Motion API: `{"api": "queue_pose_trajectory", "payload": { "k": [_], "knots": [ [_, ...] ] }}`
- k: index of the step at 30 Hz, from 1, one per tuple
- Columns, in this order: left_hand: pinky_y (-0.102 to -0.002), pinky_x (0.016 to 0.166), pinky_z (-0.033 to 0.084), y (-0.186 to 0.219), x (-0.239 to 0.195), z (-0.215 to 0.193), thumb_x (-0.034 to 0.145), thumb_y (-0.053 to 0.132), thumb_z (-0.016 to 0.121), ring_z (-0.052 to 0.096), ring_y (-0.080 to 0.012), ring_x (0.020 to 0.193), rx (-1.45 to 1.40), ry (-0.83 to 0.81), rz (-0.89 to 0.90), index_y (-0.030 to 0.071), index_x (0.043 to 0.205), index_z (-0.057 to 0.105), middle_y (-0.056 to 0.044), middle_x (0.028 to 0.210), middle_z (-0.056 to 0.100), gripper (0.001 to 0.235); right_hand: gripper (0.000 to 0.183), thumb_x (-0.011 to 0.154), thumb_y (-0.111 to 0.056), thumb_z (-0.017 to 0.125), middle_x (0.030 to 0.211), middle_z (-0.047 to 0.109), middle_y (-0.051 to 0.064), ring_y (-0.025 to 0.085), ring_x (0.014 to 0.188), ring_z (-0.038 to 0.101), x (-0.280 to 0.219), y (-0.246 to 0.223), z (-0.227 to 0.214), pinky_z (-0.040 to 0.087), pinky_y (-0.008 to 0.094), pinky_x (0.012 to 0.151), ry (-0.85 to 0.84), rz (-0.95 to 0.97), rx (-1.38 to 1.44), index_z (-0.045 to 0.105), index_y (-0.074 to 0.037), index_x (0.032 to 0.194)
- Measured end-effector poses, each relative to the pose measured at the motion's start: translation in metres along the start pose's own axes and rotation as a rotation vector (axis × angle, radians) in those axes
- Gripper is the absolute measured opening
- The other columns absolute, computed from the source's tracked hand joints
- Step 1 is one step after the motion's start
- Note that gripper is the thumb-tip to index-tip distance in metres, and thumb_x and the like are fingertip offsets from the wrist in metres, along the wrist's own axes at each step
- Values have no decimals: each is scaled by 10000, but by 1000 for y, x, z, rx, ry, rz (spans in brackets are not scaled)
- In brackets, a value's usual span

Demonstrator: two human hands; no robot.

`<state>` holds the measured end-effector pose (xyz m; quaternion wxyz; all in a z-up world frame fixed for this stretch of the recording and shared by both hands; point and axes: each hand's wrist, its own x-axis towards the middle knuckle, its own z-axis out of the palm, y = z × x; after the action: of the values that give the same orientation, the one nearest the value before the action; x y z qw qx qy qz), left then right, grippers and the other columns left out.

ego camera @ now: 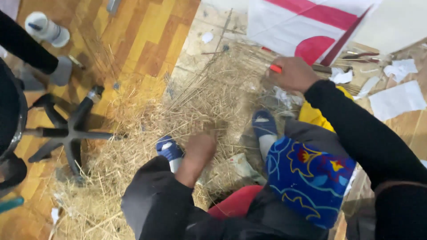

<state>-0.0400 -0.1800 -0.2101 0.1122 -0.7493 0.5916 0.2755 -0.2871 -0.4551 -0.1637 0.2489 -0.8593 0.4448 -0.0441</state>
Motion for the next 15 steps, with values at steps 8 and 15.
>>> {"api": "queue_pose_trajectory", "payload": {
  "k": [8,15],
  "knots": [
    [-508,746,560,11,-43,-55,914,197,565,751,-379,859,128,238,207,75,1086,680,-156,911,728,240,338,997,-409,651,1040,769,206,438,1044,715,106,114,106,544,516,933,-57,145,-271,785,-126,1124],
    [-435,733,527,6,-55,-57,873,145,561,671,-312,800,270,270,117,6,1154,592,-146,886,678,315,310,981,-305,633,1022,742,192,403,926,671,71,231,168,534,495,816,-144,396,-265,757,-33,1060]
  ]
}}
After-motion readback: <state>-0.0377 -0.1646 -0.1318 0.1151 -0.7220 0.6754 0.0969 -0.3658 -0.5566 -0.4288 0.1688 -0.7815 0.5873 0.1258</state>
